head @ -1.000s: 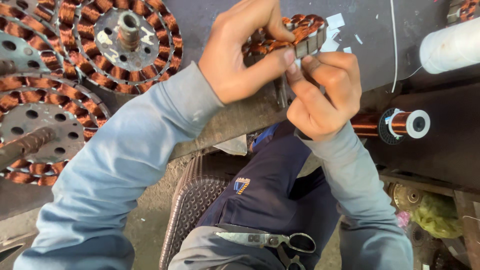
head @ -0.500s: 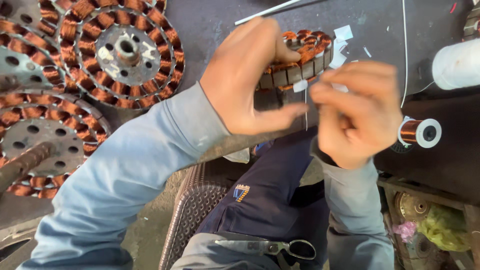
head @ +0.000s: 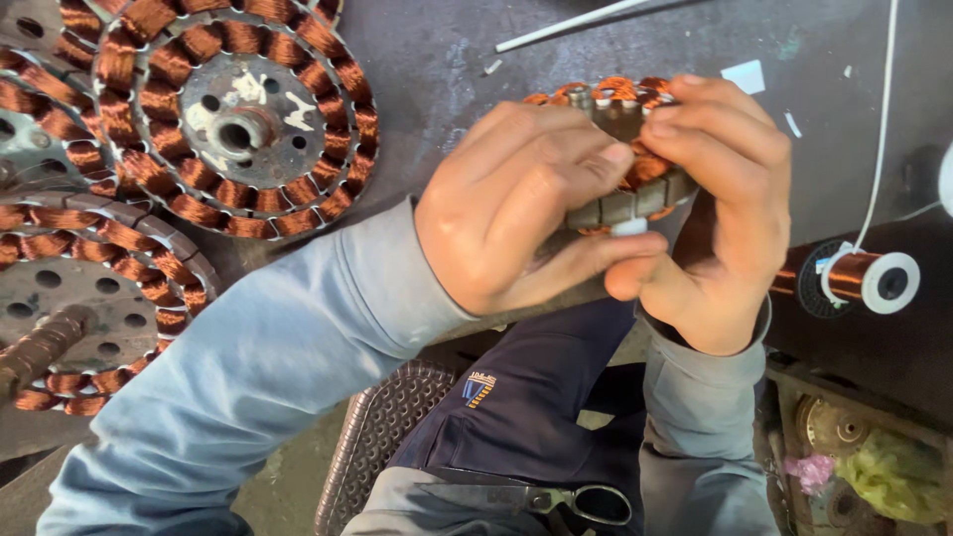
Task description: The person inserts small white insulating pieces into the slots of a copper-wound rotor using a screwdriver and their fingers. They repeatedly pick up insulators, place them into the rotor, and adjust the copper windings to secure the pieces.
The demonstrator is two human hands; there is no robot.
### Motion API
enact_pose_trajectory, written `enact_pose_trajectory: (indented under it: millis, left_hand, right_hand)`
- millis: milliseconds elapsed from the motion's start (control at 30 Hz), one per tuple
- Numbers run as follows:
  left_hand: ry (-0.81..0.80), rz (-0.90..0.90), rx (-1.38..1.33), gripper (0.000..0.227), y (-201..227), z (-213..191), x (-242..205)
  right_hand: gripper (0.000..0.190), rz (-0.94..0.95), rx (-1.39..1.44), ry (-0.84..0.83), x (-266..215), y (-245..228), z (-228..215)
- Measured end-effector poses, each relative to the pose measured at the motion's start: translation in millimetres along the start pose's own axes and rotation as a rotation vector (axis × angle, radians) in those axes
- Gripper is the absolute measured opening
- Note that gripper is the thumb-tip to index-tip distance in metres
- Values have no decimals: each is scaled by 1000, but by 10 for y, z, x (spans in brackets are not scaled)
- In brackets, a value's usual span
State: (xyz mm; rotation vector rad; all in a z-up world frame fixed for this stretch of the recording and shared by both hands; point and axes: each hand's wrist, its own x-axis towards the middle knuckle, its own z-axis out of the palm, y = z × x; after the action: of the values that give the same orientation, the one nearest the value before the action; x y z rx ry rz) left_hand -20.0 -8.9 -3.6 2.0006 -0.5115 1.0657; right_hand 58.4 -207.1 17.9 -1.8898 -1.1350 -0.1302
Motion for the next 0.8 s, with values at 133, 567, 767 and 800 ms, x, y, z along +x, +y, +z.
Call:
enact_pose_trajectory:
  millis: [133,567,767,800]
  left_hand:
    - [31,-43,2,53,30,22,22]
    - [11,-82,-74,47,33,-50,117]
    - [-69,-116,-188,35,29,-217,262]
    - [-109,-115,-170,30,15,-261,308]
  right_hand:
    - [73,5,27,38,32,-15,56]
    - [73,42,23,90,-31,-29,132]
    - [76,57,36,24,-59,9,38]
    - [77,47,36,18,-61,28,28]
